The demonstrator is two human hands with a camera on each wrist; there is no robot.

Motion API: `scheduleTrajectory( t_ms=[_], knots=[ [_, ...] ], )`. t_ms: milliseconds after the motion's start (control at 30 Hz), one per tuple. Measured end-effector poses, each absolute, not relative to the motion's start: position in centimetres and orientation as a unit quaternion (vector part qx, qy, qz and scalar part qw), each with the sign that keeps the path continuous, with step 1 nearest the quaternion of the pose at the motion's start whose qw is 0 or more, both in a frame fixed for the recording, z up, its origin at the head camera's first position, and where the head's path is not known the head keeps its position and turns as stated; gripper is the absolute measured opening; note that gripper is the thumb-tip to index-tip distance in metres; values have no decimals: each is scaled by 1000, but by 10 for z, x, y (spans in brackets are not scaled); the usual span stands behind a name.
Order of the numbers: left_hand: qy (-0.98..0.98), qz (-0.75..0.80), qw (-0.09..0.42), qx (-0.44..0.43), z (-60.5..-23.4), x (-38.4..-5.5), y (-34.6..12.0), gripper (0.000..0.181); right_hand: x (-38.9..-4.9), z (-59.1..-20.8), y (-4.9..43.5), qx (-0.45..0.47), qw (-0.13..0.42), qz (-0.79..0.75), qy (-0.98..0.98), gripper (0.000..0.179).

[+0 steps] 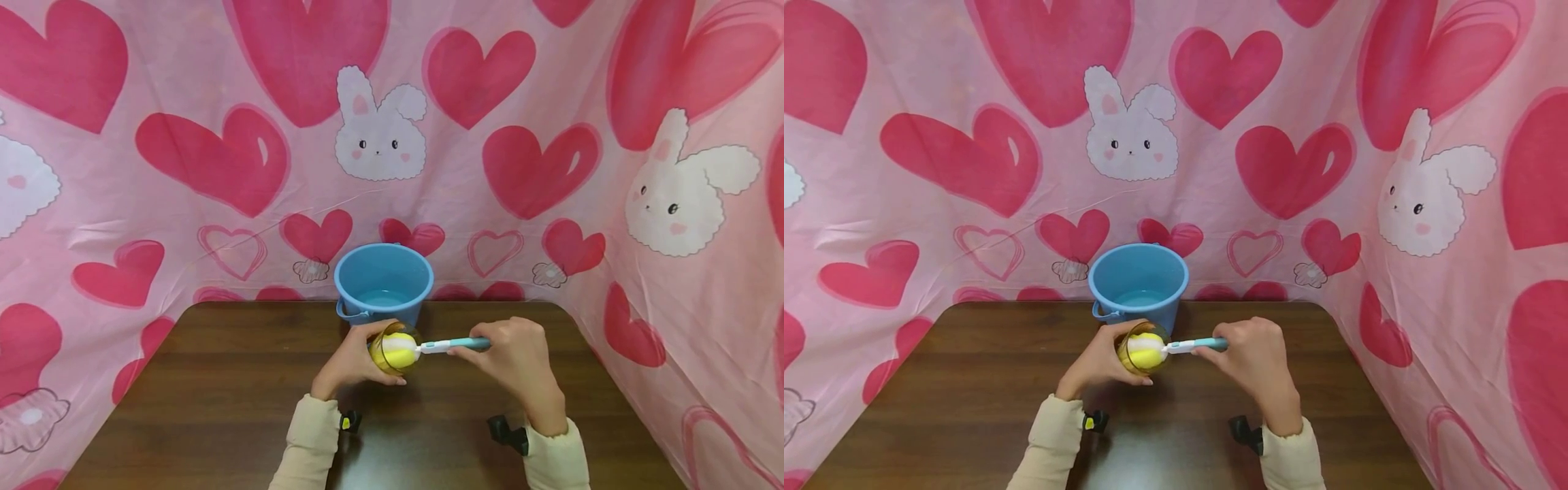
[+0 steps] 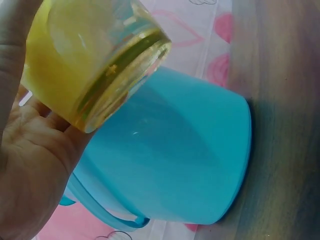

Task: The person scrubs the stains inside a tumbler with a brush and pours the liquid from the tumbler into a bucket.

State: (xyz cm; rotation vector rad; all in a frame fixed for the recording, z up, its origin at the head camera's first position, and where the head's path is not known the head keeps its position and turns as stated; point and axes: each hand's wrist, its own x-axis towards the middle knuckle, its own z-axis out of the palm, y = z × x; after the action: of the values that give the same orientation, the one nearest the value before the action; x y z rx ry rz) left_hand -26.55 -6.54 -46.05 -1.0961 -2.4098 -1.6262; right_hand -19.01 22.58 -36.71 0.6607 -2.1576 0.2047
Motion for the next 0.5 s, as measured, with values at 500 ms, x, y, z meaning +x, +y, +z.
scheduleTrajectory(
  t_ms=[500],
  knots=[
    [-768,-540,-9,-346,-460,-265,-68,81,-194,-366,239,256,428,110,-860,75]
  ],
)
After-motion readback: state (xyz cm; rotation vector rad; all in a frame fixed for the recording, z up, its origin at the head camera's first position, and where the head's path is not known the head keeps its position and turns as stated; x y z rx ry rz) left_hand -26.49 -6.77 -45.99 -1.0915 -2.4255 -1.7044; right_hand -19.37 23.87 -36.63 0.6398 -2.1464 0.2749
